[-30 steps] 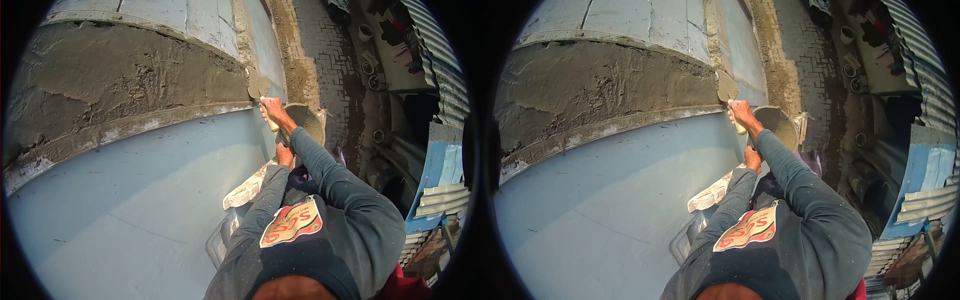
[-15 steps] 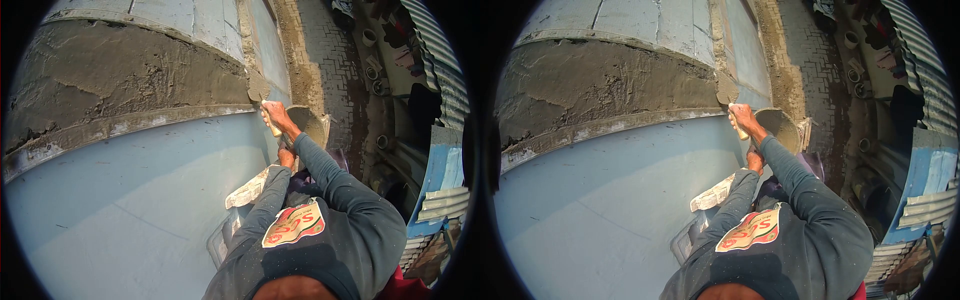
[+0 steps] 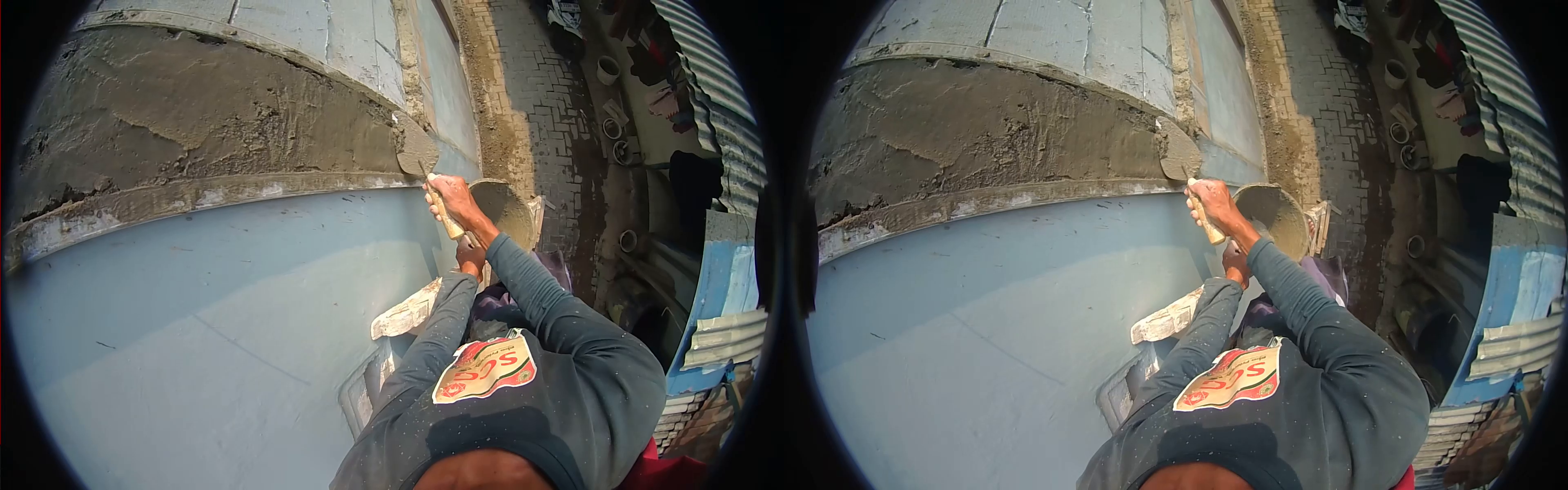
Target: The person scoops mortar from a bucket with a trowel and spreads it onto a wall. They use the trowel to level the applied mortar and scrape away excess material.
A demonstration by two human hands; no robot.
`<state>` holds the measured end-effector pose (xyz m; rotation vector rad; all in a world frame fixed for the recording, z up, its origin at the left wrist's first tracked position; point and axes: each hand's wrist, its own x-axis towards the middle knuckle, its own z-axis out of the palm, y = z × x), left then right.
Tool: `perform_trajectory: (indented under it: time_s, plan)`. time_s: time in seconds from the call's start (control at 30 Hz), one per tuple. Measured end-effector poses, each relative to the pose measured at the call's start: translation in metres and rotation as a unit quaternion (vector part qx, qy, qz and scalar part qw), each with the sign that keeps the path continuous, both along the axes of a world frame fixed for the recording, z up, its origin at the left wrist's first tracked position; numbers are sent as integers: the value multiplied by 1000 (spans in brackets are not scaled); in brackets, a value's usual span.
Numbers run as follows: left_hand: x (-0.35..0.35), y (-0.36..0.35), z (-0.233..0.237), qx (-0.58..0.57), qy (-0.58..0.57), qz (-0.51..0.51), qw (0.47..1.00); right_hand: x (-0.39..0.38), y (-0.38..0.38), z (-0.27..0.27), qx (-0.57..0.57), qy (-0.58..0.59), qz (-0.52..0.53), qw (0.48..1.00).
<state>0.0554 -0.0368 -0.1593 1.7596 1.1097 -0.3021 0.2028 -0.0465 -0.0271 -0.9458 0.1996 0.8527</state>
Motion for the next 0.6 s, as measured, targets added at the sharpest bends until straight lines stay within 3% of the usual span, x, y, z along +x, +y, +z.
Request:
perform_trajectory:
  time_s: [0.07, 0.17, 0.27, 0.33, 0.37, 0.43, 0.47, 0.53, 0.6]
  plan:
    - [1, -2, 14, -2, -11, 1, 1000, -1, -2, 10, 14, 2, 2, 1000]
    - [-7, 1, -10, -42, -79, 58, 994, 2, -8, 26, 58, -8, 10, 998]
    - [-2, -2, 24, -90, -64, 49, 993, 7, -22, 45, 140, -4, 1, 990]
    - [0, -7, 30, -70, -69, 60, 993, 11, -33, 54, 156, -55, -106, 981]
    - [2, -8, 33, -51, -74, 67, 994, 13, -37, 57, 156, -55, -104, 981]
    - [3, -5, 33, -34, -37, 41, 998, 18, -44, 60, 41, -182, -253, 949]
    - [4, -4, 33, -18, 0, 14, 1000, 19, -45, 57, 41, -183, -249, 950]
    - [3, -2, 33, 4, 7, -11, 1000, 21, -44, 50, -85, -235, -388, 887]
    - [3, -2, 36, 28, 14, -31, 999, 16, -32, 28, -125, -216, -408, 878]
